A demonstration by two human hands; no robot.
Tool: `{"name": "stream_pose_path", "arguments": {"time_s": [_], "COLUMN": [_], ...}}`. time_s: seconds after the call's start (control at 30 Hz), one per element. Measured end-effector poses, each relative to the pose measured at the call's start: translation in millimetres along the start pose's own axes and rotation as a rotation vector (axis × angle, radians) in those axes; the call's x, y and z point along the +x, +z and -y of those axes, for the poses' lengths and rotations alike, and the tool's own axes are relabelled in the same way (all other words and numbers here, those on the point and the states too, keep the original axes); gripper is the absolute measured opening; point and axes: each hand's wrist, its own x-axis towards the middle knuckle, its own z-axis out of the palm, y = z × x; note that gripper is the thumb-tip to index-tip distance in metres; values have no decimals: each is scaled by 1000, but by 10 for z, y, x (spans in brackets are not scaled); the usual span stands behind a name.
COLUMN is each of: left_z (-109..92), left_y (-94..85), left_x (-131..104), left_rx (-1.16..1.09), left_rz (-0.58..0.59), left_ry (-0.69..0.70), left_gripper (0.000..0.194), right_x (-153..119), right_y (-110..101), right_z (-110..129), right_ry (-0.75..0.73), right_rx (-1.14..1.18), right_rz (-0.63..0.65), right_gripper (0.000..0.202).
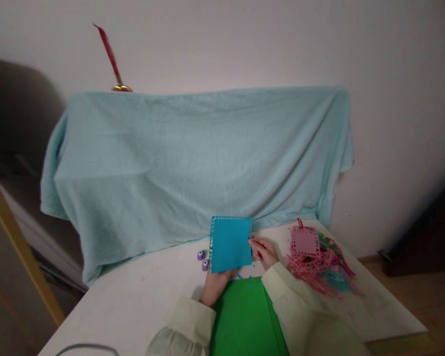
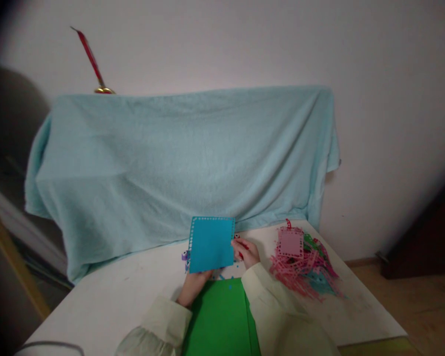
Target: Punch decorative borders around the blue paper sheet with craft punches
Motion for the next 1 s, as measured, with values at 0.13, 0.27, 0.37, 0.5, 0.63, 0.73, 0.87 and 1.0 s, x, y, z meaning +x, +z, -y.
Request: {"name": "stream_pose_path", "arguments": {"time_s": [0.13,0.27,0.37,0.5,0.63,0.73,0.87,1.0], "left_z": [126,166,110,-51,-173,-177,-120,-59], "left_y": [26,40,54,38,11,15,14,-4], "left_x": [41,30,-3,-47,-60,-57,-60,-57], "left_rx": [93,9,-120,-265,-384,-337,-248,-233], "left_rz": [39,54,95,239,301,279,248,169], "left_ry": [31,23,-4,-71,-108,-189,-290,-228], "left_gripper": [22,23,27,45,63,40,49,46], "right_x": [-7,-2,-8,-20,-36,-75,-123,-128], "right_y": [20,3,8,24,43,95,171,175], "right_z": [5,56,94,112,93,41,-24,19], "right_ry": [12,16,25,30,30,39,87,63], "right_rx": [86,124,112,104,92,10,-67,-95], "right_rz": [-76,-107,-101,-95,-47,47,128,87], "right_gripper": [32,32,33,33,32,32,34,36]}}
